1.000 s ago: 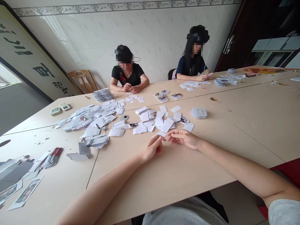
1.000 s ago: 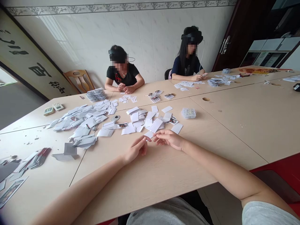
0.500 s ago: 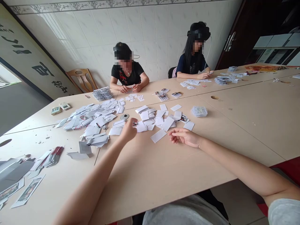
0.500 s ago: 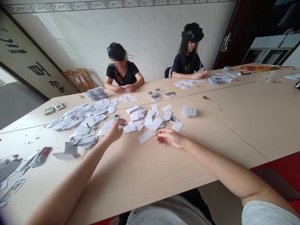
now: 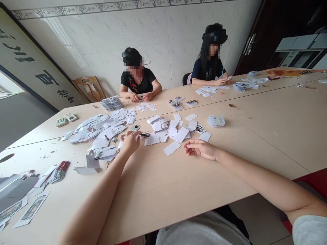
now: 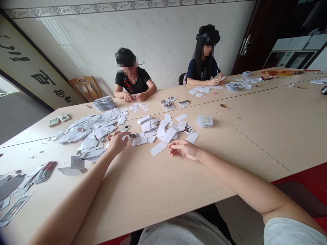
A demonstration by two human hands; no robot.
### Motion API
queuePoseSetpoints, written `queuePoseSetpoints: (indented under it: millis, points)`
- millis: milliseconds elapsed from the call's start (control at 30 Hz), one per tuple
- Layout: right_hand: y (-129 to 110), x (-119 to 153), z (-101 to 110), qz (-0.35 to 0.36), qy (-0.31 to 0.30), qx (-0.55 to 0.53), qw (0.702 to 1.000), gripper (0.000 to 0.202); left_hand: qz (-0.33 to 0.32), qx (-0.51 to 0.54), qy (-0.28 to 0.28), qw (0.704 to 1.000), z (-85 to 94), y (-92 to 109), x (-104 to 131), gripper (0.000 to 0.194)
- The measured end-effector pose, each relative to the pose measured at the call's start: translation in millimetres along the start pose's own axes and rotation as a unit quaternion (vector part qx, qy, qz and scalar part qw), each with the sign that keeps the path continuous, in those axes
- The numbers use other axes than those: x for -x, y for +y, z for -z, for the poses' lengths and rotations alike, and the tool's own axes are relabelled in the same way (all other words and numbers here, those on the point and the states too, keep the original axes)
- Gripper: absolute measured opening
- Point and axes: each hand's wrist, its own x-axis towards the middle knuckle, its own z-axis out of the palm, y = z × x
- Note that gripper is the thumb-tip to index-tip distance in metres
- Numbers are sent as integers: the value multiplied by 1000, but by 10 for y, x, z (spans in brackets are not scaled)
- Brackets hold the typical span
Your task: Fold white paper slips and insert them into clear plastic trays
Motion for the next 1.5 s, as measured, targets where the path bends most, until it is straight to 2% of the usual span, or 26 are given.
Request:
queuePoseSetpoints:
  millis: [200, 300, 467, 500, 567, 700, 767, 833, 900, 1033, 1133, 1400, 1500]
  points:
    - [-10, 5, -6, -1, -2, 2, 1000, 21, -74, -66, -5, 995, 13, 4, 32, 31]
    - [-15, 7, -9, 1, -4, 5, 1000, 22, -86, -74, 21, 993, 33, 36, 41, 29]
    - [-21, 5, -8, 1, -2, 17, 1000, 23, -66, 8, 104, 992, 49, 155, 29, 29]
    - [-16, 2, -12, 4, -2, 22, 1000, 24, -81, 37, 119, 989, 47, 222, 48, 30]
    - [4, -5, -36, 14, 1, 39, 999, 26, -151, 101, 131, 974, 38, 422, 136, 30]
    - [87, -3, -147, 60, 16, 147, 987, 33, -303, 168, 59, 936, -8, 953, 485, 21]
    - [133, 13, -218, 87, 11, 226, 970, 36, -347, 183, 13, 920, -35, 1147, 653, 14]
    - [167, 35, -282, 107, 4, 294, 950, 36, -383, 178, -32, 906, -50, 1239, 754, 10]
    - [185, 53, -328, 117, 3, 332, 936, 36, -402, 177, -54, 897, -49, 1245, 785, 8]
    - [202, 57, -348, 129, -5, 343, 930, 32, -390, 228, -64, 890, -41, 1182, 751, 8]
    - [219, 37, -314, 137, -9, 355, 925, 28, -362, 278, -91, 885, -62, 1156, 733, 10]
    - [204, -5, -252, 146, 1, 359, 922, 26, -241, 412, -106, 872, -124, 1130, 679, 11]
    - [202, -11, -233, 147, 7, 364, 920, 25, -189, 449, -133, 863, -134, 1139, 660, 15]
